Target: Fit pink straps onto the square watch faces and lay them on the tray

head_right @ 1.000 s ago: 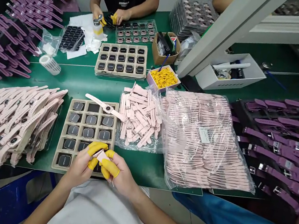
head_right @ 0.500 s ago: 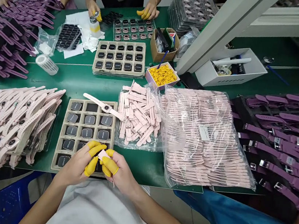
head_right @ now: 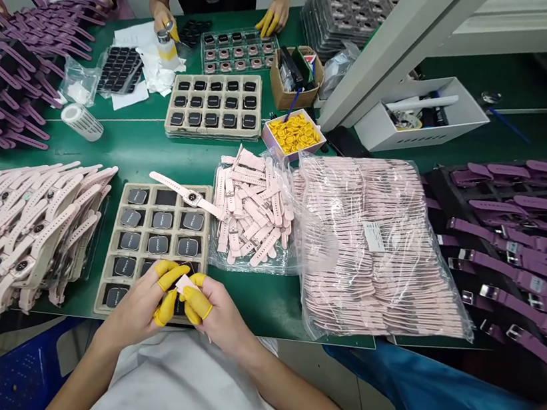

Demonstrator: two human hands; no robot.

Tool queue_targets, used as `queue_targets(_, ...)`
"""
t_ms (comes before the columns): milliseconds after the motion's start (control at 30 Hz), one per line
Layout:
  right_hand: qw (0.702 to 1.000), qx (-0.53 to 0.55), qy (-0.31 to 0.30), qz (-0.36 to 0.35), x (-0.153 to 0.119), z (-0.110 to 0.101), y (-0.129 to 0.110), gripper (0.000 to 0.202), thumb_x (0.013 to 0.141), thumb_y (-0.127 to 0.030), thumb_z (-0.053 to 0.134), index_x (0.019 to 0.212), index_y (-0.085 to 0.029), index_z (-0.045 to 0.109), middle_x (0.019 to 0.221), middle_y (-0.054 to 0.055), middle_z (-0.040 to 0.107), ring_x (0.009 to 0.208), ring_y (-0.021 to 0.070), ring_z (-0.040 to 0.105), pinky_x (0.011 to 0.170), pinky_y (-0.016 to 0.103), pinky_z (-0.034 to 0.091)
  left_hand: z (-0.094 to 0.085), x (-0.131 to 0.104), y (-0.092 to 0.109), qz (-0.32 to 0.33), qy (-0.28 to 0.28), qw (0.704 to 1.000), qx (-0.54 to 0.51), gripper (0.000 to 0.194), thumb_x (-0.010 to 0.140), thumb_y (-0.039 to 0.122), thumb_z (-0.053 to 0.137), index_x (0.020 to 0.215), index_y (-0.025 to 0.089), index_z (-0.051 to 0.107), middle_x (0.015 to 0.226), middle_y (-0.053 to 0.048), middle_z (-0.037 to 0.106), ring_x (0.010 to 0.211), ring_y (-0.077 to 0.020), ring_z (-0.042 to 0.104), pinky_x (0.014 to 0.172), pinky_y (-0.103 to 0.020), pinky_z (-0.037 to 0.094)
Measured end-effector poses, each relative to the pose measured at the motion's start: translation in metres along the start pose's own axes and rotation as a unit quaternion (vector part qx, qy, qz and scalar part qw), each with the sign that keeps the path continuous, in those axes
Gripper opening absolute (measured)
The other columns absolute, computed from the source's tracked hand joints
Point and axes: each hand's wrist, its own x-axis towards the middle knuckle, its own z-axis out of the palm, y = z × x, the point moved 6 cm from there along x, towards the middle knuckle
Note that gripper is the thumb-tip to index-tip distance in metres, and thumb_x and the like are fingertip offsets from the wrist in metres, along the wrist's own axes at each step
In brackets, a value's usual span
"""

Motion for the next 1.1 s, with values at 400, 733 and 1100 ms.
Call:
queue_targets(400,0.997,-0.063,-0.009,-0.033,-0.005,0.0,0.003,0.035,0.099,-0.057,0.055,0.1,-0.022,0.055,0.063,-0.008,0.048,0.049,0.009,0.041,0.048,0.022,0.037,0.009,-0.017,-0.025,-0.069,0.191,0.956,-0.214,0.028,0.094,0.024,0.069,0.123,0.025,0.068,0.113,-0.009,0.072,0.102,-0.022,0.071,0.091,-0.034,0.058)
queue_targets(733,0.958,-0.278,-0.058,0.044,-0.019,-0.028,-0.033,0.039,0.1,-0.055,0.053,0.084,-0.019,0.056,0.065,-0.005,0.054,0.055,0.0102,0.045,0.052,0.024,0.033,-0.035,-0.021,-0.046,-0.225,0.479,0.737,-0.42,0.036,0.074,0.038,0.09,0.094,0.018,0.066,0.085,0.0,0.076,0.056,-0.0143,0.072,0.06,-0.028,0.065)
queue_targets(1100,0.997,-0.034,-0.072,0.008,-0.008,0.002,-0.008,0.038,0.095,-0.056,0.063,0.088,-0.02,0.054,0.056,-0.008,0.051,0.045,0.0076,0.037,0.044,0.022,0.028,0.011,0.011,0.0,-0.012,0.076,0.986,-0.149,0.041,0.103,0.023,0.05,0.143,0.027,0.058,0.138,-0.013,0.066,0.126,-0.0239,0.064,0.106,-0.038,0.055)
